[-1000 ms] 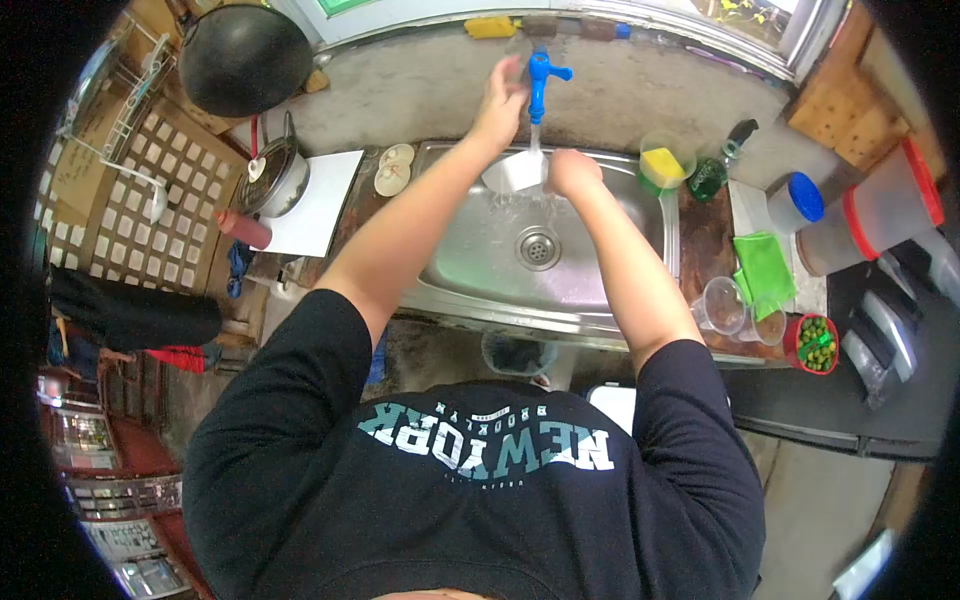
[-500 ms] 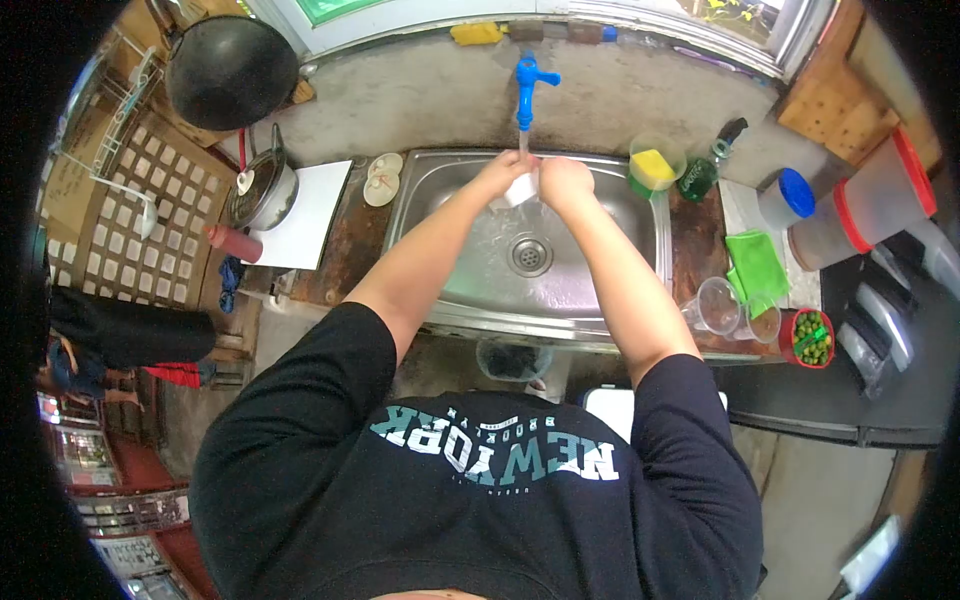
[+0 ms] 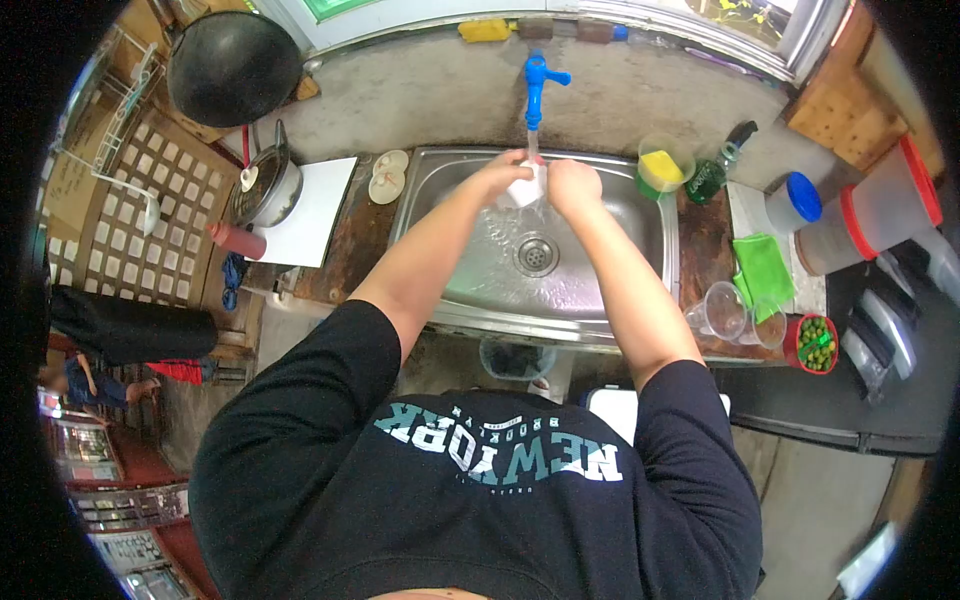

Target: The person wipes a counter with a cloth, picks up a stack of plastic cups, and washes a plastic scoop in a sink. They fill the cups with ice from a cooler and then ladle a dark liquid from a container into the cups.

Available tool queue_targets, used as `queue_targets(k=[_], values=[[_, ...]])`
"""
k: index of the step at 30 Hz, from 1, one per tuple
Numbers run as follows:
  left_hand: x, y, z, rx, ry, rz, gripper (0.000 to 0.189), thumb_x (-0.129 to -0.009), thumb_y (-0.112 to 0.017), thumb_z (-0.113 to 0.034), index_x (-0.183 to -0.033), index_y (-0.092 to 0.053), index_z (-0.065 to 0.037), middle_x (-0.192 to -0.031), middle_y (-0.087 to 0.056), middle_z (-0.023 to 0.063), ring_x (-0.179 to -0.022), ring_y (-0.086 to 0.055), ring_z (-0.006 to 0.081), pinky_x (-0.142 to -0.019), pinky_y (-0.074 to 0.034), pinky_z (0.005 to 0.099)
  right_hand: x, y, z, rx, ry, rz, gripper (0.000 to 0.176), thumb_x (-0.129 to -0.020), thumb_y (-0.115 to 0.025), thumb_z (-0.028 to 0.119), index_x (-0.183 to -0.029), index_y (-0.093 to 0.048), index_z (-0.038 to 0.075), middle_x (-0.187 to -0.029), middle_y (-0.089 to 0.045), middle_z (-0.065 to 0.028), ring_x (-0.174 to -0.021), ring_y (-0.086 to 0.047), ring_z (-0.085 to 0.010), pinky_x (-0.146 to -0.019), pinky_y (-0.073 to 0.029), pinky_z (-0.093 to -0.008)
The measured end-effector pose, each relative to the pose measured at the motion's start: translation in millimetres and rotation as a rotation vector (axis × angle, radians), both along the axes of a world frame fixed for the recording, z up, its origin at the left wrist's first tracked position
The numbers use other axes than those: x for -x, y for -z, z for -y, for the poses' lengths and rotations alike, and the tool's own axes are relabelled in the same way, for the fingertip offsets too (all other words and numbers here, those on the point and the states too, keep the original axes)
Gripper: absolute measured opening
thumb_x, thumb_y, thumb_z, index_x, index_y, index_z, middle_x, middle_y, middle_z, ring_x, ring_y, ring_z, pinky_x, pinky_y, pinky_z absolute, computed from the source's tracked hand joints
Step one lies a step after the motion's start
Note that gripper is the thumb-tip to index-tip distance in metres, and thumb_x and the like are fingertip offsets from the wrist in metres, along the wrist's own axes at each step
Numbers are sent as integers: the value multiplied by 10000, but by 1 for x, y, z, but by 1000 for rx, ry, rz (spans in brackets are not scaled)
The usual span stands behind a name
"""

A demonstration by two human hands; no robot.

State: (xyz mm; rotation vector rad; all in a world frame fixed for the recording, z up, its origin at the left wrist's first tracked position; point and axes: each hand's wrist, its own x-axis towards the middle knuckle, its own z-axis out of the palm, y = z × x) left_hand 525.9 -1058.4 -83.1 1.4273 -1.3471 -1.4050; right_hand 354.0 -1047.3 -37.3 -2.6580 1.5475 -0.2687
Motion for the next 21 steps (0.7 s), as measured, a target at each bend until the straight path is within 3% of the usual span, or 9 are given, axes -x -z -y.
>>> queue_targets(k=[5, 8, 11, 14, 21], values=[[-4, 9, 8, 25, 47, -80, 439, -672, -588, -75, -1109, -578, -119, -964, -605, 75, -855, -591, 196, -714, -472, 327, -2, -8, -3, -8, 0, -35, 189, -655, -706, 159, -793, -674, 34, -825, -673, -155, -794, -668, -302, -697, -538, -394], [3, -4, 6, -7, -14, 70, 422, -666, -577, -53, -1083, -575, -114, -952, -600, 79, -852, -594, 201, -688, -486, 341, -6, -11, -8, -20, 14, -50, 187, -654, -707, 158, -789, -676, 33, -822, -674, -155, -787, -670, -298, -688, -540, -389], [7, -1, 13, -52, -74, -7, 434, -656, -575, -44, -1084, -568, -113, -937, -592, 74, -865, -589, 208, -669, -500, 360, -7, -5, -5, -3, 11, -36, 187, -654, -707, 158, -788, -676, 31, -817, -674, -157, -782, -672, -295, -681, -542, -386], [-1, 13, 18, -150, -49, -150, 381, -631, -633, -76, -1007, -620, -135, -835, -607, 36, -790, -574, 165, -668, -443, 337, -5, -4, -3, 37, 28, -39, 189, -648, -708, 158, -789, -678, 36, -819, -675, -152, -787, -671, -296, -688, -541, -386], [2, 12, 21, -146, -63, -63, 388, -639, -625, -68, -1020, -615, -144, -836, -590, 19, -790, -554, 162, -671, -433, 325, -7, -4, -2, 1, 17, -14, 213, -634, -727, 175, -797, -680, 45, -825, -674, -147, -793, -669, -296, -699, -538, -387]])
